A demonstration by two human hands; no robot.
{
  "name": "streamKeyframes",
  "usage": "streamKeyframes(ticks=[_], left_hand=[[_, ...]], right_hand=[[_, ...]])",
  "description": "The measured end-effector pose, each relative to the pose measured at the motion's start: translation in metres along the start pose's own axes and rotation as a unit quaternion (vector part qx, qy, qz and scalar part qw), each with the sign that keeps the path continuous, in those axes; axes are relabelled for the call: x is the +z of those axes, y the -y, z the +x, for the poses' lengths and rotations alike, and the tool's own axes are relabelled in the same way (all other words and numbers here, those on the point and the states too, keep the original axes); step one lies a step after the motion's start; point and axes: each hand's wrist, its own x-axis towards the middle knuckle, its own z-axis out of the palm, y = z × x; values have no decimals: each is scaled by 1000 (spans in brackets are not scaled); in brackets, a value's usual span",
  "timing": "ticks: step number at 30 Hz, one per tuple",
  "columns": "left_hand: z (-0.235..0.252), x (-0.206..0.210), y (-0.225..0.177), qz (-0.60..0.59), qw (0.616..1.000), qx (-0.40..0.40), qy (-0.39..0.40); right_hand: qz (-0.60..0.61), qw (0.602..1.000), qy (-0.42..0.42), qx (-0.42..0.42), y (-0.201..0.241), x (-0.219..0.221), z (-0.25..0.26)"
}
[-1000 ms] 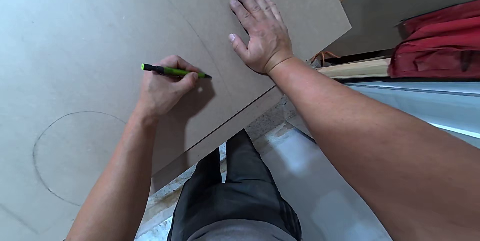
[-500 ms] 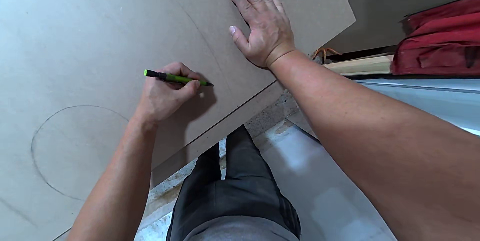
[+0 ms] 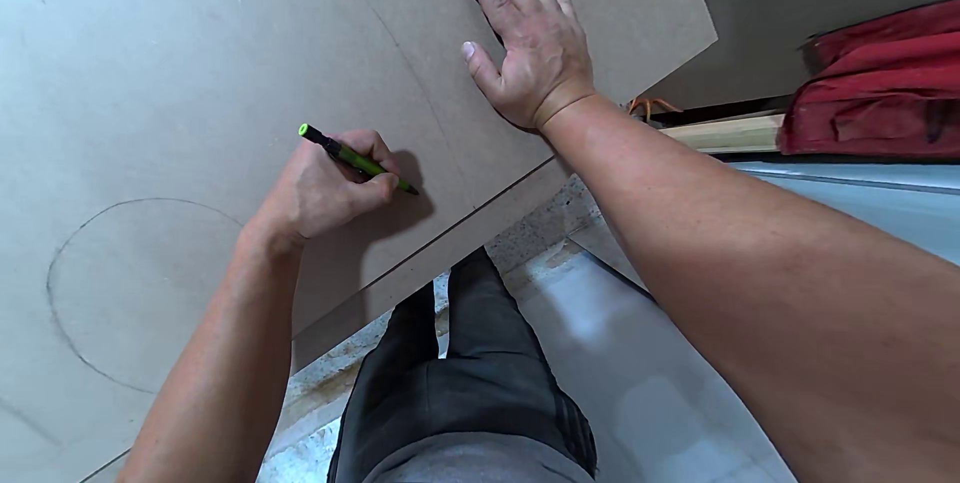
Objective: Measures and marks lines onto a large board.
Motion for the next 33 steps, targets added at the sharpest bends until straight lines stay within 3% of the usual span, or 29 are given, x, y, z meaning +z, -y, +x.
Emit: streamKeyframes(ticks=[9,26,30,33], left_hand=[[-1,3,3,-15,999,13,-25],[-13,-11,3,17,1000,1,23],[-8,-17,10,-20,999,8,-29],[19,-11,7,-51,987,57,-139]], right_hand=[[1,1000,0,-2,0,0,0],[0,1000,6,3,3,-3,0],[0,1000,-2,1,1,-1,-1],[0,1000,-14,-8,0,1,0]])
